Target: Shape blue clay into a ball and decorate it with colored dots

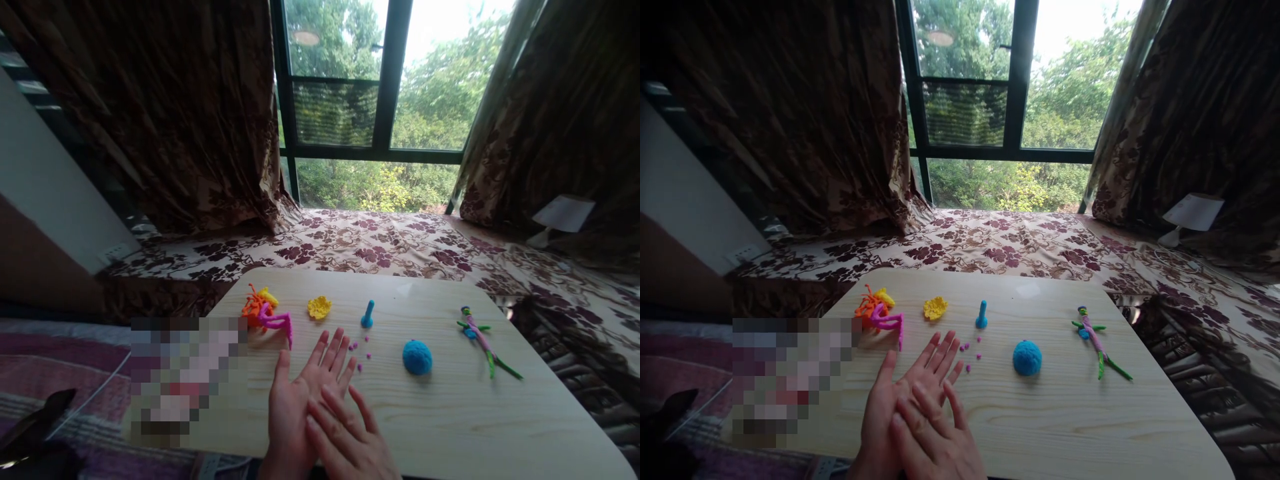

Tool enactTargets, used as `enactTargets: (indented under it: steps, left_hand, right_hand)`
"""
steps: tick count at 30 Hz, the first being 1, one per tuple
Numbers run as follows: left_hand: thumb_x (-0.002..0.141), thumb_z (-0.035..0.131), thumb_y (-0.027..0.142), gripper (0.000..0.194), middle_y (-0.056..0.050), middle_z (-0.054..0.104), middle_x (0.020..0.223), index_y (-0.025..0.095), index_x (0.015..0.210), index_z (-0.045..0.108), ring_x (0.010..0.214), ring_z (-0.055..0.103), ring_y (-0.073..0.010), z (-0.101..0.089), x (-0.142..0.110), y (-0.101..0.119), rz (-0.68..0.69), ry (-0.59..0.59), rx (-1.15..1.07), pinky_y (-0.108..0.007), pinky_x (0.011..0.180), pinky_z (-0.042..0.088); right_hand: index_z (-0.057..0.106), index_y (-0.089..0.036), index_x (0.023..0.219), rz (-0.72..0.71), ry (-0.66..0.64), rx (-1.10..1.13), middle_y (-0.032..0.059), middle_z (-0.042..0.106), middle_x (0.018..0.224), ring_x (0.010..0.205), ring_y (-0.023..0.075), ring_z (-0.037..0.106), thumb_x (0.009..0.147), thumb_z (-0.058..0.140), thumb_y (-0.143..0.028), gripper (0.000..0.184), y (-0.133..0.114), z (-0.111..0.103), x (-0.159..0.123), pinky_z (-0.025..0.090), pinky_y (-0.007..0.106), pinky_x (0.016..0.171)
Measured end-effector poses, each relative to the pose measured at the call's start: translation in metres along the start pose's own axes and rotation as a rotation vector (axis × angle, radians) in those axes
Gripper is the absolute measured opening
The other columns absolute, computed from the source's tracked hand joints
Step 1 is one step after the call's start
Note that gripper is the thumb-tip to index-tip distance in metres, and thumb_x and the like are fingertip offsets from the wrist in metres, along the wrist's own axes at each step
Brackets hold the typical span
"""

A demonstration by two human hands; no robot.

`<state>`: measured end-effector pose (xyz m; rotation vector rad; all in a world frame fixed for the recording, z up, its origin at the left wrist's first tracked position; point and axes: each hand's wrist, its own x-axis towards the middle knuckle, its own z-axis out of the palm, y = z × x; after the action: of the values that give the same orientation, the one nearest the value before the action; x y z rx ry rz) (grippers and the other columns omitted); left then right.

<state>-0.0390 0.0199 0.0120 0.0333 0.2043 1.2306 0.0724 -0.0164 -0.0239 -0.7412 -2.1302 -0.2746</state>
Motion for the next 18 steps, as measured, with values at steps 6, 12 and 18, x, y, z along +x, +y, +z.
enactTargets:
  steps: [6,12,18]
  left_hand:
    - [0.08,0.039,0.054,0.072,-0.02,0.032,0.141,0.013,0.137,0.021,0.129,0.03,-0.0313,0.002,-0.001,0.001,-0.031,0.03,0.017,-0.053,0.103,0.023]
    - [0.081,0.039,0.053,0.069,-0.018,0.036,0.14,0.016,0.137,0.023,0.128,0.033,-0.03,0.003,-0.001,0.0,-0.03,0.026,0.009,-0.052,0.102,0.026]
    - [0.081,0.04,0.053,0.067,-0.016,0.037,0.14,0.017,0.136,0.026,0.127,0.035,-0.0308,0.007,-0.003,0.005,-0.016,0.043,0.017,-0.053,0.1,0.029]
  right_hand:
    - [0.048,-0.013,0.124,0.084,-0.219,-0.028,0.005,0.045,0.133,0.13,0.0244,0.027,0.091,0.033,-0.042,0.046,0.006,-0.013,0.008,0.008,0.043,0.11]
    - [0.048,-0.017,0.123,0.058,-0.092,0.039,0.0018,0.049,0.13,0.131,0.0242,0.027,0.092,0.025,-0.047,0.049,0.002,-0.007,0.004,0.01,0.044,0.11]
    - [0.045,-0.013,0.127,0.145,-0.273,0.048,0.0024,0.037,0.139,0.133,0.0289,0.015,0.087,0.043,-0.034,0.045,0.012,-0.029,0.017,0.008,0.045,0.109]
